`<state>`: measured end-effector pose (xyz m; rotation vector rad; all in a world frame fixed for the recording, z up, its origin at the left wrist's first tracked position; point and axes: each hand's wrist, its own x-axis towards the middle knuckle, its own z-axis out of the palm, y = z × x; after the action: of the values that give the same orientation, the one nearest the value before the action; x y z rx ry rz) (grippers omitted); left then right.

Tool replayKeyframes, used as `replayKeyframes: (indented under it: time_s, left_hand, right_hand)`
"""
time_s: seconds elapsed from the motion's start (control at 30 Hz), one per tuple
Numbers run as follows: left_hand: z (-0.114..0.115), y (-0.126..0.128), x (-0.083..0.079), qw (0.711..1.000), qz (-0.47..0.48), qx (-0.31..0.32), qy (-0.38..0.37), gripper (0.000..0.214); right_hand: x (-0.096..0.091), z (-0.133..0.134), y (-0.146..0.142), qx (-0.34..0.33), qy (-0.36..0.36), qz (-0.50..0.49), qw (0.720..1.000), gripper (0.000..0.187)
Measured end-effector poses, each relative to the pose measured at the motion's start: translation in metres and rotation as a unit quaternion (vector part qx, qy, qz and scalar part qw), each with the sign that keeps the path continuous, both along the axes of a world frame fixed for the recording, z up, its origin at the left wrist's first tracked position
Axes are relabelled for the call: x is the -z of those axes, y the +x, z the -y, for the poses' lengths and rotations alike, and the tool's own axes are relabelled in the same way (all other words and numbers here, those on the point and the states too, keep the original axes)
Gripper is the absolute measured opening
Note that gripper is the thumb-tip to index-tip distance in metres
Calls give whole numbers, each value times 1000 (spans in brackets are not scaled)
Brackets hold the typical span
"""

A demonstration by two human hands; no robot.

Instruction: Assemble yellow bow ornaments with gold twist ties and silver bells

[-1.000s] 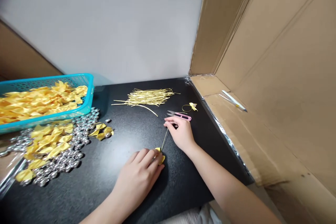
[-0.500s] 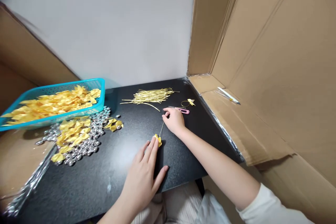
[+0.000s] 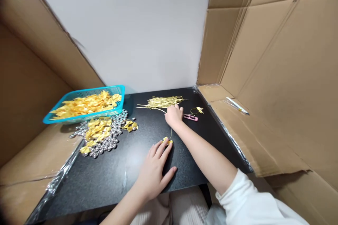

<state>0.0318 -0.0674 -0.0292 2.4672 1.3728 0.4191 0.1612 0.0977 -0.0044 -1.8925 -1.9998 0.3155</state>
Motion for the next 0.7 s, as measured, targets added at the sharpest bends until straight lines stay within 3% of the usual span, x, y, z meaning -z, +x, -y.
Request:
replayKeyframes:
  time_s: [0.13,0.23,0.3,0.33,0.37,0.47,0.57,0.7]
  left_hand:
    - [5,-3,0,996,87,20,0,66]
    - [4,-6,-3,966,256,-4,-40,52]
    - [-3,-8,-8,888,437,-78,-122,36]
    - [-9,-9,-11,807,543,-137,-186,29]
    - [-15,-10,-15,773,576,-163,-209,29]
    - [-38,-12,-31,701,641,-172,-261,35]
    - [-57,-11,-50,630,704,-142,-297,35]
    - [-76,-4,-68,557,766,-113,-300,23]
  right_hand:
    - [-14,-10,-13,0,-71,-11,997,33]
    - [-28,0,-12,-28,-114,-61,991,34]
    - [-39,14,-5,-63,-145,-116,981,33]
    - [-45,22,-1,-88,-165,-149,971,31]
    - [-51,31,3,-118,-189,-184,957,30]
    - [-63,59,18,-176,-242,-299,906,13]
    - [-66,77,29,-194,-288,-408,844,18]
    - [-56,79,38,-186,-332,-524,762,26]
